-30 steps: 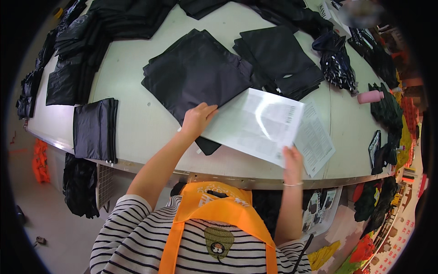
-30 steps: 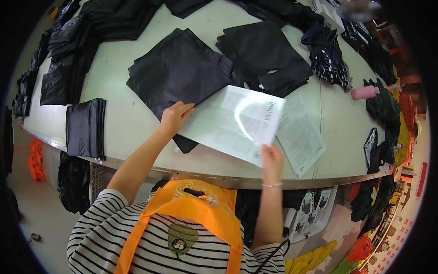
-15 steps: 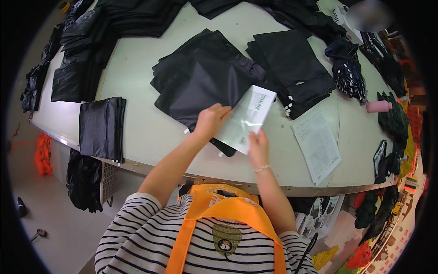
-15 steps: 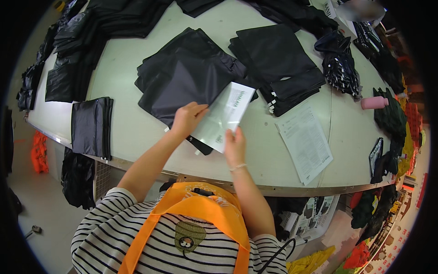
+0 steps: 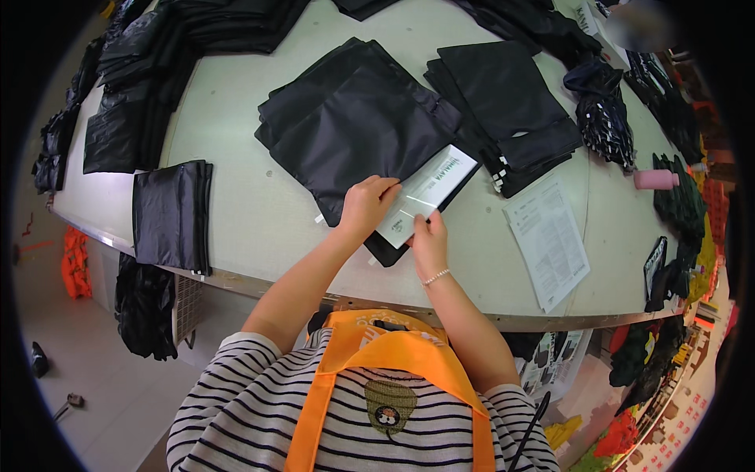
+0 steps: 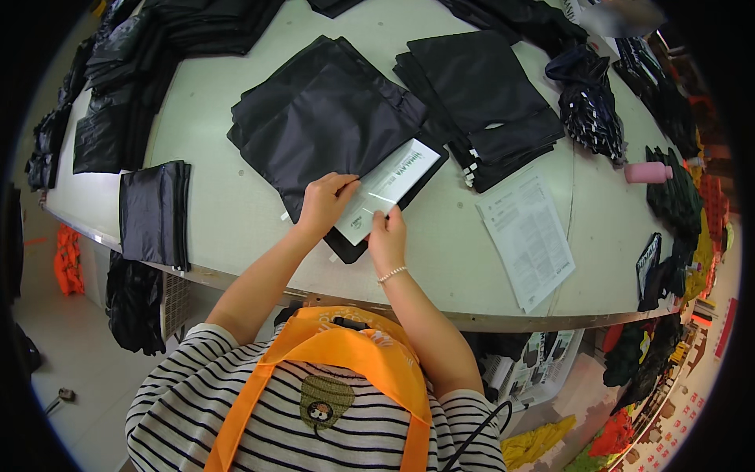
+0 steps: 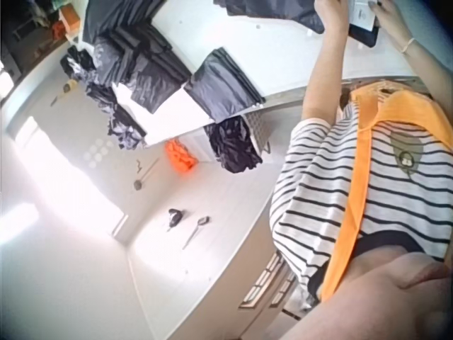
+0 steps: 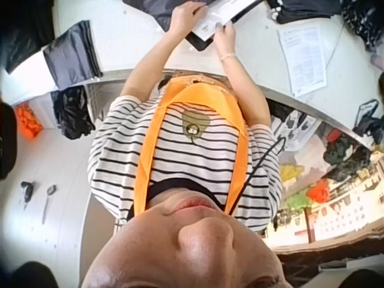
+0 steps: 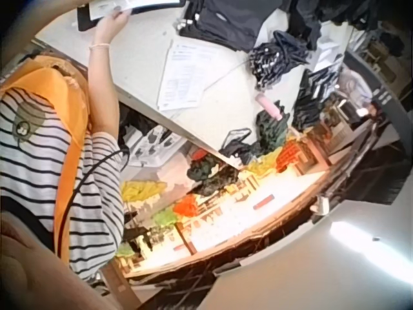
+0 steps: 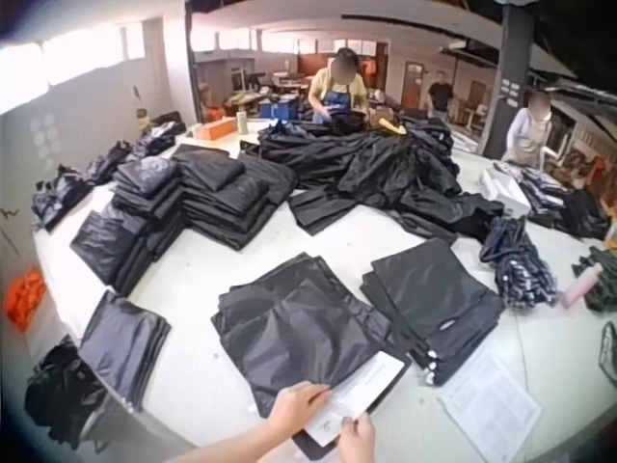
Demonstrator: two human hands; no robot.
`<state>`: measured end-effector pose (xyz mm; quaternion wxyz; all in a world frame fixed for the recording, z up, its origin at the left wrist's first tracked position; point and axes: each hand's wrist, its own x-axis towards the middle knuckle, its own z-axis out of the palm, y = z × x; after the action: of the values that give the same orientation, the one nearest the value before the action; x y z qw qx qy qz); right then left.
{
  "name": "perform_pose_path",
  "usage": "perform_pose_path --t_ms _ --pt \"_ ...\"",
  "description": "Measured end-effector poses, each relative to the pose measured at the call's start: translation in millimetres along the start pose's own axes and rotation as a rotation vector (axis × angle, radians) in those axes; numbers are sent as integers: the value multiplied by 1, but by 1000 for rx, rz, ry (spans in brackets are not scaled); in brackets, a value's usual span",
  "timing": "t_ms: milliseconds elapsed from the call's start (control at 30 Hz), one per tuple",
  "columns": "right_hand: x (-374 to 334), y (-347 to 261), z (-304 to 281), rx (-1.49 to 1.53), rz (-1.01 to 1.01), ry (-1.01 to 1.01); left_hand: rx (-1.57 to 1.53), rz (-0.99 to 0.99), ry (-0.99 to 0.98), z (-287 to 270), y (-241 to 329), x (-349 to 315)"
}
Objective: The person folds black pants on a table, places a white paper insert between layers, and stacks the folded pants. The person repeats this process for multiple pairs of pants, maintaining a neat stack on the table.
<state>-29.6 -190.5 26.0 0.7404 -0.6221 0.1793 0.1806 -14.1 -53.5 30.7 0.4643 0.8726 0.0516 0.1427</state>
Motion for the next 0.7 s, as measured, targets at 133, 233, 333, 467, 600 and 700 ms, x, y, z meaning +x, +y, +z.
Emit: perform_pose_path --t_ms 133,233,333,467,600,700 --pt "15 9 17 -25 -36 40 -8 14 -37 7 8 -1" --pt "13 -1 19 -57 58 -20 21 4 -60 5 2 -1" --pt "23 -5 -3 -38 37 -183 51 44 -89 1 -6 -2" --pt "45 -38 -30 -1303 -841 -293 64 261 -191 -3 -11 13" --pt "53 -60 -30 -1655 -765 -348 212 319 -541 -1 -15 23" --pt "49 -82 -37 -1678 -630 -531 419 339 -623 3 -25 24"
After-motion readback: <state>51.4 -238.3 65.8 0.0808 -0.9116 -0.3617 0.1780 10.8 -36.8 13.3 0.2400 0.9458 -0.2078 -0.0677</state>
